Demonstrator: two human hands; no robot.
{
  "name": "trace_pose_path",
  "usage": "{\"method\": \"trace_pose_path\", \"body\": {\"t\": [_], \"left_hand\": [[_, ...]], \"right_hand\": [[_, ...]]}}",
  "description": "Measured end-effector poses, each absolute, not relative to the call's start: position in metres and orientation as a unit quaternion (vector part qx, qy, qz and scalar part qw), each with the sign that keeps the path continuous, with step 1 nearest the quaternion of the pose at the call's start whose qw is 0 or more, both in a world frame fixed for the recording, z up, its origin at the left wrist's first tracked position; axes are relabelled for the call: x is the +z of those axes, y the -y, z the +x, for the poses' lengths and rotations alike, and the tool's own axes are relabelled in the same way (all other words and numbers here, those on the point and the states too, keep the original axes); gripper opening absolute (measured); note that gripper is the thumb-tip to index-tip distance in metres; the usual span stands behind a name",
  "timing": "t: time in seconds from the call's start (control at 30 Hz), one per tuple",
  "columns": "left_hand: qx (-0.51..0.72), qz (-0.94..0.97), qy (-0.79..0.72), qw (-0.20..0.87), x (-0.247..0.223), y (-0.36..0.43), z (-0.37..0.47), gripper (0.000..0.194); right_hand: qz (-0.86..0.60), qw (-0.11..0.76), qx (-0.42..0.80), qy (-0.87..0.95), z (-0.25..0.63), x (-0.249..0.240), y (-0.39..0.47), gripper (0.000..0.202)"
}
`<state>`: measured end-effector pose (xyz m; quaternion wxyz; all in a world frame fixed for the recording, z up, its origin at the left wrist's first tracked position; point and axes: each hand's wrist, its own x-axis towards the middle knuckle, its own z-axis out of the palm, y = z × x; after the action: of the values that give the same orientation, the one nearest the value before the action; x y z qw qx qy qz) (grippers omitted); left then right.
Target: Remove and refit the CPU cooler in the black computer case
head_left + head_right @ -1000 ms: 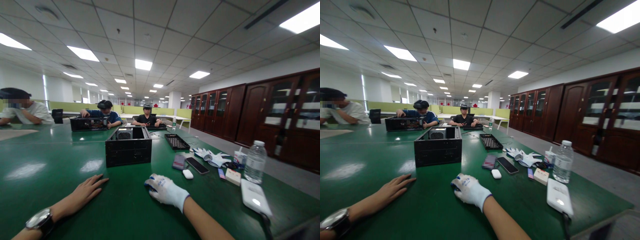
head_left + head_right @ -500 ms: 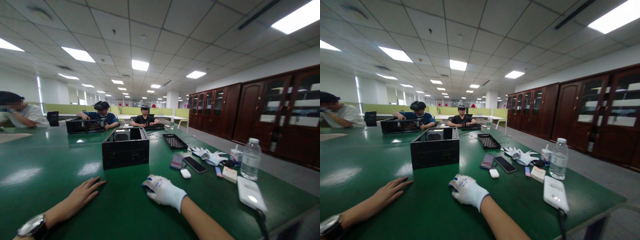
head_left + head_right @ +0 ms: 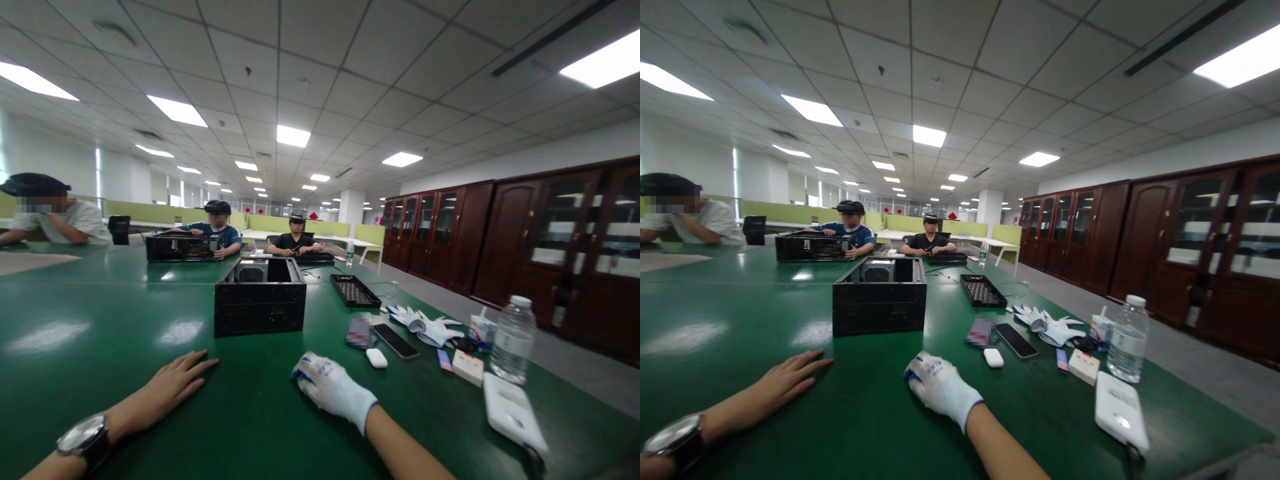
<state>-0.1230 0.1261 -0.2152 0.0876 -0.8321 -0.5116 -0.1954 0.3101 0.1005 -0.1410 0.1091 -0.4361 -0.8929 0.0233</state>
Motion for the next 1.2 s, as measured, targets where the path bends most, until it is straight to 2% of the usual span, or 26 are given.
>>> {"method": "trace_pose_path", "body": {"t": [0.1,0.2,0.33,0.47,0.63,0.8,0.9,1.07,1.2], "left_hand": [[-0.194,-0.832,0.514,0.074,-0.214,-0.129,-0.119,0.046],[-0.226,-0.823,0.502,0.140,-0.201,-0.138,-0.112,0.041],[-0.286,-0.792,0.486,0.233,-0.156,-0.155,-0.094,0.041],[-0.292,-0.783,0.480,0.265,-0.103,-0.188,-0.061,0.043],[-0.272,-0.801,0.461,0.270,-0.060,-0.240,-0.010,0.032],[-0.235,-0.779,0.524,0.253,-0.053,-0.262,0.021,0.038],[-0.202,-0.759,0.568,0.247,-0.056,-0.257,0.026,0.052],[-0.169,-0.755,0.580,0.253,-0.048,-0.225,0.030,0.048],[-0.169,-0.764,0.567,0.256,-0.049,-0.180,0.031,0.052]], "right_hand": [[-0.406,0.087,-0.030,0.909,0.311,-0.150,-0.104,0.035],[-0.385,0.103,-0.064,0.915,0.312,-0.163,-0.110,0.034],[-0.372,0.135,-0.085,0.914,0.310,-0.176,-0.117,0.032],[-0.377,0.171,-0.039,0.910,0.302,-0.173,-0.116,0.033],[-0.414,0.192,-0.004,0.890,0.299,-0.173,-0.117,0.032],[-0.402,0.156,-0.075,0.899,0.310,-0.181,-0.132,0.037],[-0.447,0.142,-0.078,0.880,0.321,-0.178,-0.141,0.046],[-0.504,0.146,-0.071,0.848,0.339,-0.175,-0.151,0.055],[-0.525,0.145,-0.065,0.836,0.343,-0.179,-0.157,0.057]]}}
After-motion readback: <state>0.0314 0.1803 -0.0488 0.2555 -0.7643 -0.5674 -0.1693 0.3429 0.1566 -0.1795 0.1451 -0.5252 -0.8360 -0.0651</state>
